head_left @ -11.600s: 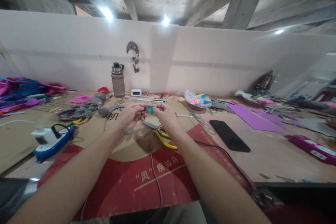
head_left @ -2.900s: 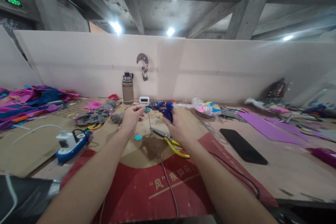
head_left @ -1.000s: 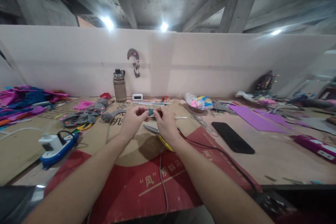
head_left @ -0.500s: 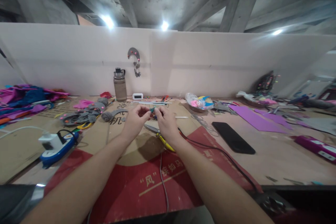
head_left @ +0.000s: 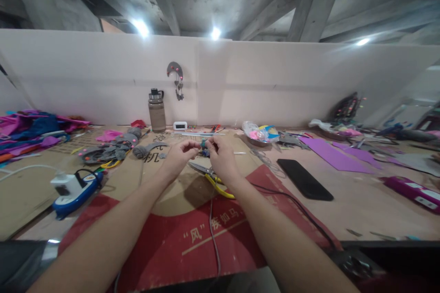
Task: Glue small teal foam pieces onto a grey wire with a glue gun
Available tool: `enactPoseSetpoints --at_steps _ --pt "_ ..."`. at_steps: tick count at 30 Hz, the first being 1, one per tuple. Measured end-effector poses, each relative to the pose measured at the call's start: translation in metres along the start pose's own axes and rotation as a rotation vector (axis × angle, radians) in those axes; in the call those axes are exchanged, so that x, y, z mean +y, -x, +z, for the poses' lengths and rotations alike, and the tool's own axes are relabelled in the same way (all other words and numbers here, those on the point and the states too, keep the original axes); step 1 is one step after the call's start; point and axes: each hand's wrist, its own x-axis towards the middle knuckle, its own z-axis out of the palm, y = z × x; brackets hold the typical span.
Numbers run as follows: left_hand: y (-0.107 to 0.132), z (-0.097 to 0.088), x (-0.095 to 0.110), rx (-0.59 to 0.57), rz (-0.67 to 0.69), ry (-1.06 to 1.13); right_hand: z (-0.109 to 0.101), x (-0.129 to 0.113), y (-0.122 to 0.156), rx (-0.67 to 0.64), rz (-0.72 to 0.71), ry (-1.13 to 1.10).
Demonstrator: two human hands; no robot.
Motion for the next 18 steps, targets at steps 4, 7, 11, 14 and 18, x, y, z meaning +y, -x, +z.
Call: enactPoseSetpoints --at_steps 4,7,11,14,18 --pt "-0.005 -0.008 -0.001 -0.015 -0.067 0.1 -0.004 0.001 -0.001 -0.082 -0.11 0.034" --pt "-0.007 -0.014 0.0 -0.069 -0.081 0.082 -0.002 0.002 -0.002 -0.143 -0.173 0.05" --pt "-0.007 -0.018 0.0 -0.191 -0.082 -0.037 0.001 0.0 -0.002 -0.201 -0.217 0.052" --pt "-0.007 -0.02 -0.001 -0.207 -0.071 -0.081 0.0 -0.003 -0.001 -0.237 -0.234 0.044" --pt "-0.008 -0.024 -0.001 -0.18 -0.023 -0.187 -0.004 -0.009 0.0 -0.27 -0.261 0.026"
